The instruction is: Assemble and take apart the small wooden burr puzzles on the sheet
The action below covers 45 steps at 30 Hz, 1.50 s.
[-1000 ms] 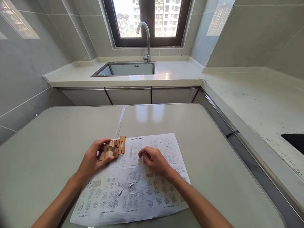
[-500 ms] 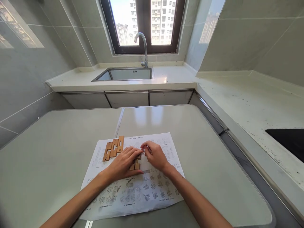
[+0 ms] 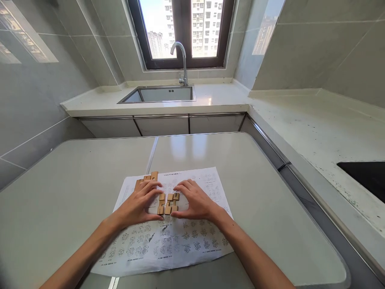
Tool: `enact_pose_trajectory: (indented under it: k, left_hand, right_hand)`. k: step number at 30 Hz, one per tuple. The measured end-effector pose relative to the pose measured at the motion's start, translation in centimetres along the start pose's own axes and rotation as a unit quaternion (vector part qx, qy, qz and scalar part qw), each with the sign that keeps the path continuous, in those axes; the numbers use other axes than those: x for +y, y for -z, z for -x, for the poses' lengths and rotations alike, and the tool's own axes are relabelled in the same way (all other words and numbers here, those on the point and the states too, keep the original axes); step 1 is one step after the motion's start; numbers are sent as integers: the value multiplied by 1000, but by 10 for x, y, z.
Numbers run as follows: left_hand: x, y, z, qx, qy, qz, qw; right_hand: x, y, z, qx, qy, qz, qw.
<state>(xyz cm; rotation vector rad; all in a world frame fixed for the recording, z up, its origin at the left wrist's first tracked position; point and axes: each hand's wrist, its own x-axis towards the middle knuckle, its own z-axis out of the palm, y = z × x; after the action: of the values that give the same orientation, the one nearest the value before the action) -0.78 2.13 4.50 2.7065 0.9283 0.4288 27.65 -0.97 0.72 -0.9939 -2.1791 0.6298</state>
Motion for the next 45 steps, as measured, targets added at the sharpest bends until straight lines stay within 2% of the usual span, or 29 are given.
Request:
enact_pose_trajectory:
  k: [3,7,13,17,22,25,31,34,37,42,45]
  left_hand:
    - [0,2,3,5,16,30,999]
    - [8,-1,3,1,61,123,990]
    - [21,-9,-2,30,110,222,968]
    - [25,-14,-5,38,114,246,962]
    - [23,-25,-2,46,128,286,948]
    - [21,-30,1,38,136,300,943]
    - [23,-32,3,26,132,305,943]
    - [23,-33,3,22,139,301,943]
    - [24,-33,3,18,147,301,942]
    - [26,-31,2,25,157,299,941]
    - [27,-31,2,25,156,295,942]
  right_hand:
    - [-1,-1,1,-21,3,14,1000]
    - [-2,-4,0,2,-3,-17,1000]
    - [-9,0,-4,71,-114,-168,977]
    - [-10,2,-5,63,-168,-242,953]
    - [-7,-3,-4,68,-210,-262,940]
    - [-10,-4,-5,36,-222,-308,924]
    - [-13,-7,-5,-21,-220,-438,871]
    - [-12,-8,-3,-35,-207,-449,869]
    - [-14,-8,-2,-24,-208,-452,867]
    - [-22,-9,-2,-20,-229,-480,847]
    - [-26,-17,-1,-22,-230,-468,853]
